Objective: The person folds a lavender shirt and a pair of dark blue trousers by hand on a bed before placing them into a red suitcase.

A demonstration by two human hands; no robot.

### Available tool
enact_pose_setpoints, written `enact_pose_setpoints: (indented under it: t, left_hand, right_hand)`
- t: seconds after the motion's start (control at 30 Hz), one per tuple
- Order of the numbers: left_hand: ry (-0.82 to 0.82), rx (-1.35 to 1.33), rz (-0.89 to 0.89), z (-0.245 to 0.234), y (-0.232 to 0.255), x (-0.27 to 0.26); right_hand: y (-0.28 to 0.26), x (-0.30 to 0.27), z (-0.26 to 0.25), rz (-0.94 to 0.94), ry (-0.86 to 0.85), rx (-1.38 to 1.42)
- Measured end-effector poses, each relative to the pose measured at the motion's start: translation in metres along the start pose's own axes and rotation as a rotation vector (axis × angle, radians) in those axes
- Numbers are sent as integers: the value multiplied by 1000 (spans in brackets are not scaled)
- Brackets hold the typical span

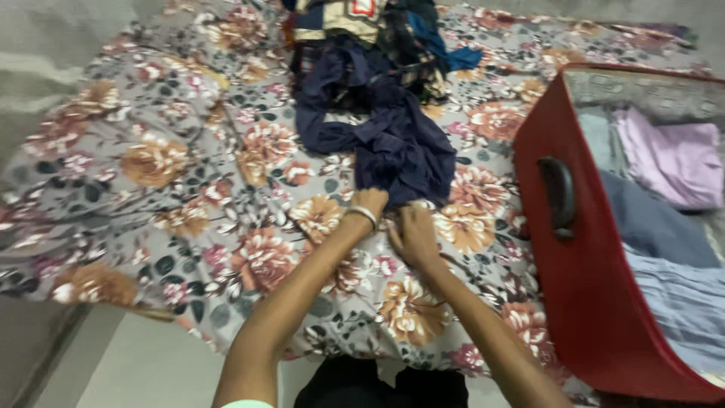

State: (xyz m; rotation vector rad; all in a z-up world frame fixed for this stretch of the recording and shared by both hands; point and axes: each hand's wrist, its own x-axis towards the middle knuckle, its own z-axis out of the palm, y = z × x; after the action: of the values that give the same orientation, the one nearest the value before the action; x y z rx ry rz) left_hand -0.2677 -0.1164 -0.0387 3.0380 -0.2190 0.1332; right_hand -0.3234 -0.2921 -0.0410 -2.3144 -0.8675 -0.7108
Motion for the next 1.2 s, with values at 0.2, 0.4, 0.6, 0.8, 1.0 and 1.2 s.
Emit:
enact_pose_setpoints:
  t: [0.2, 0.4, 0.6, 0.8, 1.0, 1.2]
  left_hand:
    - [-65, -275, -8, -31, -13, -75]
    - [341, -445, -251, -24, -24, -65]
    - [-12, -355, -197, 26, -43, -41]
    - [-319, -236, 1, -16, -65, -62]
    - [-884, 59, 18, -116, -41, -118]
    - [-706, -41, -28, -108, -29, -141]
  right_hand:
    - [28, 1, 7, -33, -42, -321]
    - [85, 21, 4, 167, -259, -286]
    - [108, 42, -31, 157, -725, -420]
    - [116, 65, -79, 368, -1130, -492]
    - [106, 85, -70, 590, -1817, -307]
    - [100, 55, -32, 258, -1046, -155]
